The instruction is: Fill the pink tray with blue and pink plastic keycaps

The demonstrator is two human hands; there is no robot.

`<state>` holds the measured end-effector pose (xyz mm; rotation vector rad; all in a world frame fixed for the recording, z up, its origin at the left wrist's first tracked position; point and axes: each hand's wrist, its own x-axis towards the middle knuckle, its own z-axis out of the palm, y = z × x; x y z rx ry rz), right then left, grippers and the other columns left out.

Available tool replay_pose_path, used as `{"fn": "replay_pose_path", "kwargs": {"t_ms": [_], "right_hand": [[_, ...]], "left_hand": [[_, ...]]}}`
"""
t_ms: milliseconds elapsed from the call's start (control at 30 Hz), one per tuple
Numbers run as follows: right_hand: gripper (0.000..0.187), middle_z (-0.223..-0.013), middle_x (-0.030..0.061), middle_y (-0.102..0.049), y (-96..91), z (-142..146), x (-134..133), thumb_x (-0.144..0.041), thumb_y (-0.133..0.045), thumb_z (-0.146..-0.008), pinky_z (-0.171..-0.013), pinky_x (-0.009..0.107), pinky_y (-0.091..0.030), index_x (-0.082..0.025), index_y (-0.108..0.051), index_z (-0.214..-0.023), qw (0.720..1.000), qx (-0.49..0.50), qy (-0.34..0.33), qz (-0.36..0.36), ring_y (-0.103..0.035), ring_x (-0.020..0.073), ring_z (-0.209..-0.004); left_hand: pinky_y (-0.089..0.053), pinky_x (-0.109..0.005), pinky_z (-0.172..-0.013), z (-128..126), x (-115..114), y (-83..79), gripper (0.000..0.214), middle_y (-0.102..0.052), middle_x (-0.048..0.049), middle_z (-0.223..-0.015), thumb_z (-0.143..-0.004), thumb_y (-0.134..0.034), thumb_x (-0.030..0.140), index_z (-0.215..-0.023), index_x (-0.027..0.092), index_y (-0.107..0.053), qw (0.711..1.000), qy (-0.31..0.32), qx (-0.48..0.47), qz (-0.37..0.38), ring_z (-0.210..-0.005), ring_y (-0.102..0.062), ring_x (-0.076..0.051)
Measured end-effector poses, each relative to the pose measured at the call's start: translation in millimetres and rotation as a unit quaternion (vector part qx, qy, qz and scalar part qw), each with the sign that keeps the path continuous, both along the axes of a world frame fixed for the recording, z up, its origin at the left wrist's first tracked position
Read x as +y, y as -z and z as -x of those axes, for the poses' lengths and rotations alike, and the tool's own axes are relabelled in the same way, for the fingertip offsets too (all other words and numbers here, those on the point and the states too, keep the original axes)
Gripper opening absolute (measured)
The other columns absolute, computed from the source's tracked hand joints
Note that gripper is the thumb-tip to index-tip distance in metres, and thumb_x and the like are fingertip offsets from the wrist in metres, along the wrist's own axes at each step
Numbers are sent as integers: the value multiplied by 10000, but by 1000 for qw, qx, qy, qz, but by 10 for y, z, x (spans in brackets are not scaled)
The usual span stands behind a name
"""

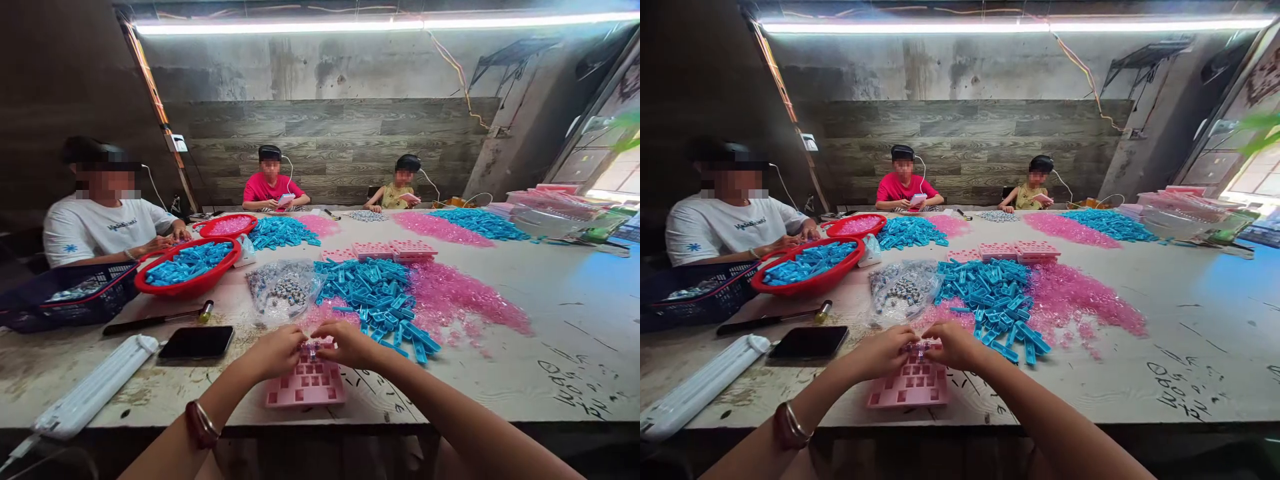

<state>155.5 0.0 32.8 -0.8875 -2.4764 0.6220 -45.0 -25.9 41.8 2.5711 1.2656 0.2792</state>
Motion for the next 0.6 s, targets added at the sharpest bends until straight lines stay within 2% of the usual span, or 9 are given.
{"fn": "replay_pose_path", "kwargs": {"t_ms": [67,167,333,433,600], "right_hand": [[276,-963,95,-676,40,9,16,-182,-662,-720,-713,292,-469,-150,-679,-994,1000,7,-19,19,-610,192,-829],[318,-934,72,-665,86,-7,55,-212,-697,-689,-674,269,-453,-154,-668,-1000,997,19,-24,65,-588,166,-774],[393,-754,-9,-590,40,-77,89,-324,-750,-632,-574,224,-388,-154,-653,-973,983,24,-14,184,-500,115,-650],[353,-698,-46,-518,-11,-102,74,-344,-723,-662,-541,203,-339,-152,-638,-946,965,13,-48,258,-439,89,-614],[259,-712,-47,-492,56,-70,31,-241,-703,-644,-558,197,-337,-145,-629,-873,942,-12,-88,325,-427,90,-650]], "left_hand": [[-446,-298,-829,-19,13,41,317,-584,-56,-1030,-778,-449,86,-1045,188,-584,1000,11,14,11,-948,-554,-191],[-452,-273,-785,-51,10,28,262,-581,-45,-1006,-782,-477,108,-1009,191,-578,999,34,13,-14,-908,-557,-178],[-454,-293,-776,-95,-81,-168,232,-596,-56,-953,-772,-509,92,-985,160,-573,991,78,42,-103,-896,-545,-196],[-451,-313,-810,-110,-137,-234,264,-599,-62,-973,-767,-502,71,-1009,157,-564,984,97,40,-141,-922,-539,-205],[-442,-283,-810,-144,-192,-196,281,-594,-41,-1020,-756,-516,103,-1016,200,-560,987,128,1,-101,-931,-546,-187]]}}
